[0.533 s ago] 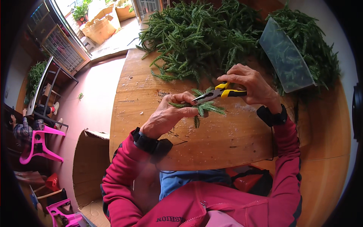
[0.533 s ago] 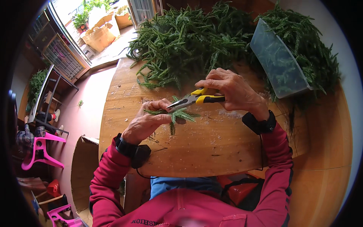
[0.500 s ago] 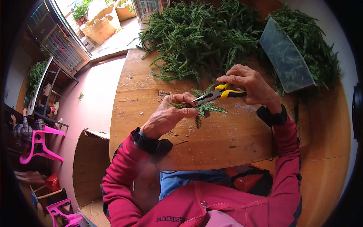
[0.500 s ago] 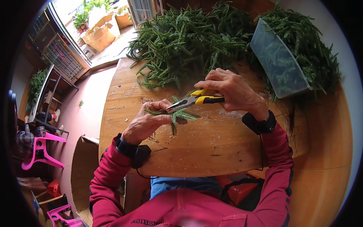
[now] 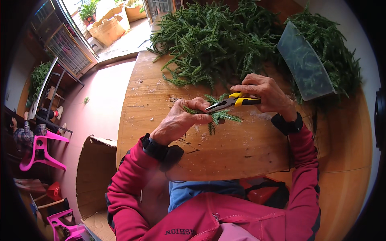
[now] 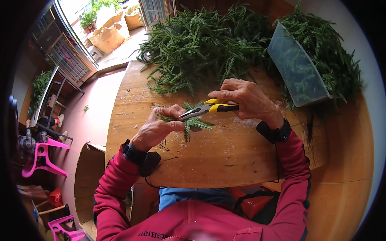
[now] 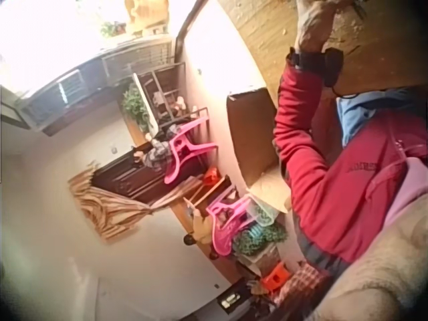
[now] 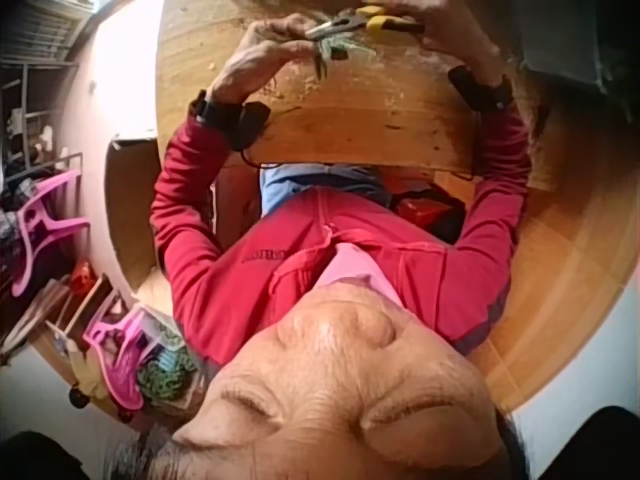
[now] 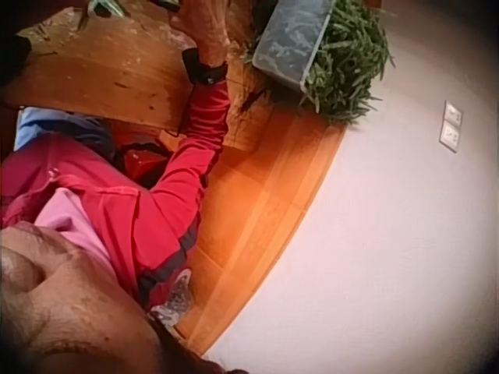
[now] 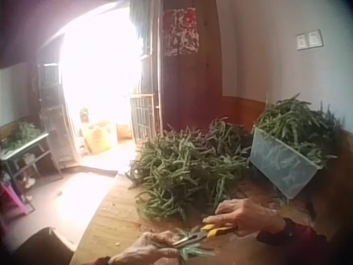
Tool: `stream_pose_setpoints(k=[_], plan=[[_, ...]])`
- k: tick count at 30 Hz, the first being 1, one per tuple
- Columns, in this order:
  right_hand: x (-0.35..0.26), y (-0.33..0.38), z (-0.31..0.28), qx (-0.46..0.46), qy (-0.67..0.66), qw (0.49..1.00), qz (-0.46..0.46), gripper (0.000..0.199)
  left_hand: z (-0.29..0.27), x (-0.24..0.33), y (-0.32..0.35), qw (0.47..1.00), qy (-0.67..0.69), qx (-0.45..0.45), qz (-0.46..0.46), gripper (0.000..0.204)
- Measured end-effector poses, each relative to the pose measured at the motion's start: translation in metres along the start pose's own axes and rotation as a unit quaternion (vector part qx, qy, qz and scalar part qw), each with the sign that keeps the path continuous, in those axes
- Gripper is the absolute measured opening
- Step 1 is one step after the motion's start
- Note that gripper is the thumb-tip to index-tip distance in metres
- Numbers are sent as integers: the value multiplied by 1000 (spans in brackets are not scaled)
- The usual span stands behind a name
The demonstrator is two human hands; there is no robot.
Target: Trim and sort green plant stems using handheld pliers.
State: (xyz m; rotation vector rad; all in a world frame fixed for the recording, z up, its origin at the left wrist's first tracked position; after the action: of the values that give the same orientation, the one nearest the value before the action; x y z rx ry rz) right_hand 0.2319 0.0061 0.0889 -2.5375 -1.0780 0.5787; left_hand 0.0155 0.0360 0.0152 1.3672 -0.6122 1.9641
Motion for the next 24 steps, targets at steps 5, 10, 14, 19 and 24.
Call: stream_pose_setpoints(k=[5,10,14,19,24], plan=[[-7,-1,-3,-5,68,998,2,38,-4,-2,0,999,-41,24,-4,12],[-6,1,-4,-4,91,996,-3,38,-3,-1,-1,998,-55,29,-8,10],[-4,2,-7,-11,77,997,2,37,-2,0,-1,997,-70,26,-37,10],[5,6,1,-69,-2,996,63,39,-1,0,2,991,-113,34,-62,8],[6,2,1,-78,-57,993,68,40,-5,-3,2,991,-109,42,-61,12]])
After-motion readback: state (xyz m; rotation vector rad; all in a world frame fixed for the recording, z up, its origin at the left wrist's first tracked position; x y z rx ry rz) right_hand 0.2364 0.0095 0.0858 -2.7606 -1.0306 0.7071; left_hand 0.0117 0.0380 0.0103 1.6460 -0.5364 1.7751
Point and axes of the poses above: each hand's wrist, its own y-axis away from the middle knuckle, its own z-axis out of the palm, x = y × z, the point moved 5 cm from there along -y, towards the middle knuckle, and after that the axes turned 3 degrees about y, right-handed, at the moved point
